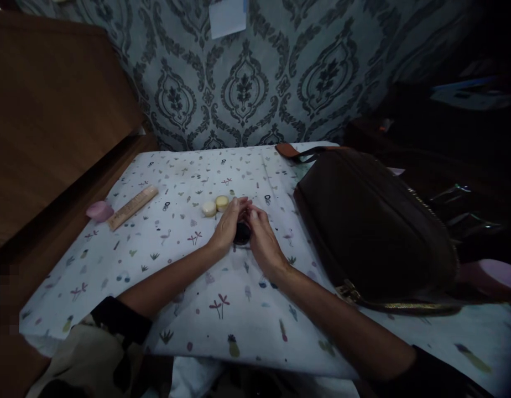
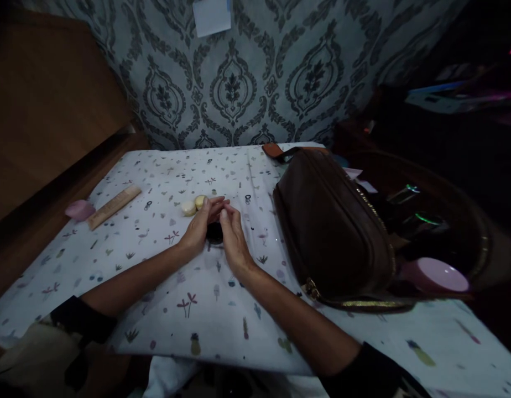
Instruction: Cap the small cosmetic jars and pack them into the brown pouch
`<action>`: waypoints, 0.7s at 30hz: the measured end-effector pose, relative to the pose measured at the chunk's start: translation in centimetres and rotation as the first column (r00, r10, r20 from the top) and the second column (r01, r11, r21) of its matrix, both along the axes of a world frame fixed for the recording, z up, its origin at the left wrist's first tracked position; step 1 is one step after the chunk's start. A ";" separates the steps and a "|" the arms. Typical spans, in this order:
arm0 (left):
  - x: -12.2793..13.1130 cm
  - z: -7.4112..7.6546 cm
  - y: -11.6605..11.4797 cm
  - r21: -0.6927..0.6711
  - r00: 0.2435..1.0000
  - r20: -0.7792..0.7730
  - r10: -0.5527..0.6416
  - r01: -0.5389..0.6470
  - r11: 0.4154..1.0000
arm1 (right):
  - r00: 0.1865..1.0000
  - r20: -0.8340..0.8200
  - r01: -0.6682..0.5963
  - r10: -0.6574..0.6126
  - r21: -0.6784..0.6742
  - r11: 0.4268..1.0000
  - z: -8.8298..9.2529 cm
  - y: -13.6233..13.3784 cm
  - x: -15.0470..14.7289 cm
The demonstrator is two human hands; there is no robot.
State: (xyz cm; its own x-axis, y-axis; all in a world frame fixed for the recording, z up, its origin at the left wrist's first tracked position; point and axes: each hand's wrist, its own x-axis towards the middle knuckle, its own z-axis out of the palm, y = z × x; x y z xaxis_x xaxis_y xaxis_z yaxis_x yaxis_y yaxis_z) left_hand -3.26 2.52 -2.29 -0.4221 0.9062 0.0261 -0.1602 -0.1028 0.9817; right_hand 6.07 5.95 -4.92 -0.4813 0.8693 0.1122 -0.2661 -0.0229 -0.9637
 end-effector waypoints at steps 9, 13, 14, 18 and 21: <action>1.0 1.3 -0.7 -0.041 0.965 0.232 0.119 -0.112 0.993 | 0.955 0.269 -0.217 0.122 0.360 0.907 0.1 -0.4 3.1; 1.6 1.0 -1.5 -0.034 0.940 0.324 0.111 -0.106 0.994 | 0.910 0.411 -0.301 0.054 0.567 0.767 0.0 -0.1 5.1; 1.7 0.9 -1.6 -0.034 0.934 0.342 0.101 -0.096 0.995 | 0.905 0.423 -0.304 0.036 0.587 0.751 0.0 0.1 5.3; 1.6 0.7 -1.7 -0.022 0.924 0.378 0.051 -0.046 0.999 | 0.895 0.442 -0.255 -0.062 0.621 0.741 0.1 0.8 5.9; 1.5 0.2 -1.7 0.007 0.945 0.327 0.010 -0.013 1.000 | 0.884 0.451 -0.201 -0.121 0.602 0.773 0.4 1.2 6.1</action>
State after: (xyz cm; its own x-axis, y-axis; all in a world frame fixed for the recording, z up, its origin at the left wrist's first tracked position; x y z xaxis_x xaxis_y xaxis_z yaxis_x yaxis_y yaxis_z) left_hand -1.76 0.82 -2.04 -0.4191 0.9016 -0.1066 -0.4706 -0.1153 0.8748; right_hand 12.13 7.15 -4.50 -0.6477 0.6603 0.3801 0.1754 0.6147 -0.7690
